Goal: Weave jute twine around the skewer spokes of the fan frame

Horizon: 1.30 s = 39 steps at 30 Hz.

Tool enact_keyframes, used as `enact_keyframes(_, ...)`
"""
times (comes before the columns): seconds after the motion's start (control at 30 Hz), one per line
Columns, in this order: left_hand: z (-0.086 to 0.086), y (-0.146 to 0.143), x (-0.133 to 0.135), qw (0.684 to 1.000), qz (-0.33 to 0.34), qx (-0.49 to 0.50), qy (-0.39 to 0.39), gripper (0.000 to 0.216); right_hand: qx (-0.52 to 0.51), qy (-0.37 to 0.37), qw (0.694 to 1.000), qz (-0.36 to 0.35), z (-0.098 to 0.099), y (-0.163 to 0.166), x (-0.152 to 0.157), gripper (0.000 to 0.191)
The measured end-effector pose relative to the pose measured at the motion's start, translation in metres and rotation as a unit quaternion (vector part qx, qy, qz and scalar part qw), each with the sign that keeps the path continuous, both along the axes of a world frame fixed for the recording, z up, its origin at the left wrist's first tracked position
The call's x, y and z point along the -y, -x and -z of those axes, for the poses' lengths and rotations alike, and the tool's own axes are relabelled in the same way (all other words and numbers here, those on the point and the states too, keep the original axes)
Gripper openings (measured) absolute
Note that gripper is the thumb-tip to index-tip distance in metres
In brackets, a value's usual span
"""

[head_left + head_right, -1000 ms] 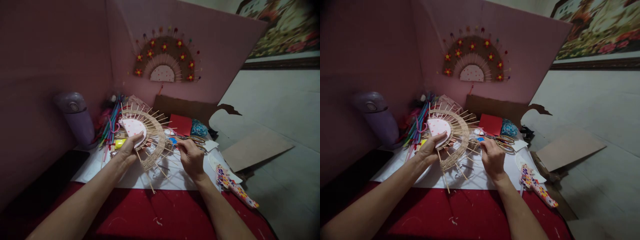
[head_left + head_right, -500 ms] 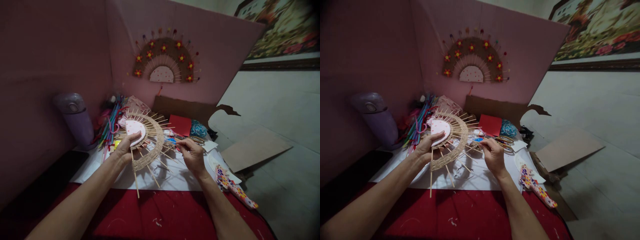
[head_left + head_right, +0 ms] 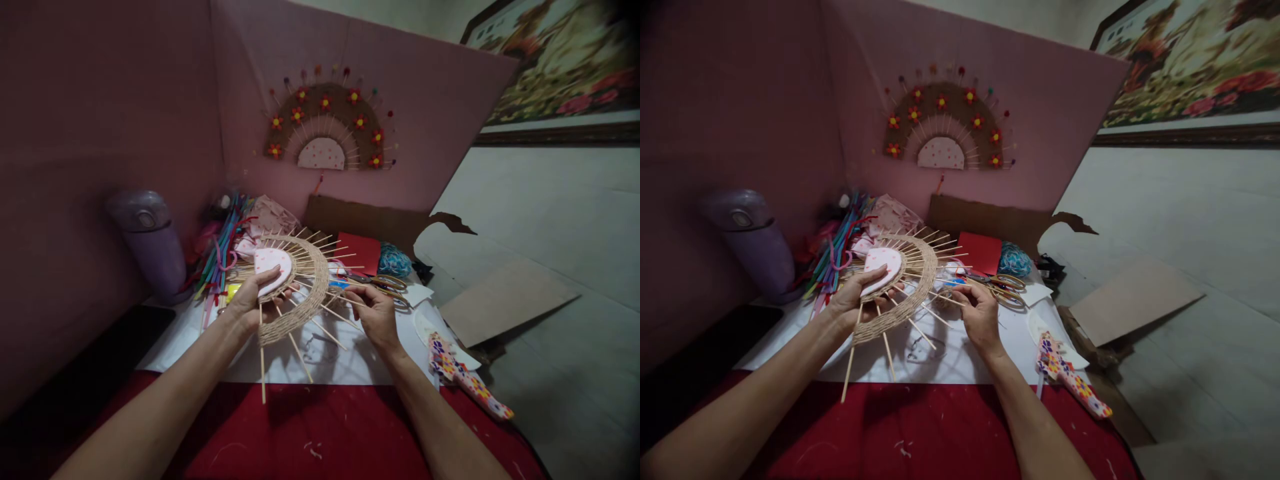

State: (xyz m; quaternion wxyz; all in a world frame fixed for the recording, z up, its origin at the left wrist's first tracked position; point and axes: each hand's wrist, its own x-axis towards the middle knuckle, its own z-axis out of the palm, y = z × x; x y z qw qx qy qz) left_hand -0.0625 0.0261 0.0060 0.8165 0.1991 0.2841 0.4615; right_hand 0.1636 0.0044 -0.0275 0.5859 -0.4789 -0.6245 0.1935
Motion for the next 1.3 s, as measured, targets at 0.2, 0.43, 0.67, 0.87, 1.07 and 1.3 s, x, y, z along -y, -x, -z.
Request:
enact_keyframes(0.2, -0.005, -0.004, 0.006, 0.999, 0.034, -0.007, 0.018, 0.016, 0.002, 0.017, 1.0, -0.021, 0.001, 0.002, 0.002, 0.016)
enact_keyframes(0.43, -0.003, -0.006, 0.007, 0.999, 0.033, -0.022, 0.014, 0.014, 0.023, 0.02, 1.0, -0.007, 0.004, 0.0, 0.0, 0.014)
enact_keyframes(0.67, -0.001, -0.002, 0.001, 0.999, 0.017, -0.048, -0.006, 0.015, 0.073, -0.039, 0.993, 0.081, 0.004, -0.002, 0.003, 0.015)
enact_keyframes(0.87, 0.0, 0.002, -0.001, 0.999, 0.017, -0.034, -0.004, 0.015, 0.113, -0.095, 0.982, 0.113, 0.001, -0.004, 0.006, 0.012)
enact_keyframes(1.07, -0.001, 0.002, -0.002, 0.998, 0.019, -0.048, 0.025, 0.015, 0.109, -0.129, 0.974, 0.149, -0.002, -0.006, 0.006, 0.011)
enact_keyframes(1.3, 0.0, 0.004, -0.005, 0.998, 0.026, -0.058, 0.009, 0.015, 0.166, -0.189, 0.953, 0.168, -0.009, -0.011, 0.006, 0.009)
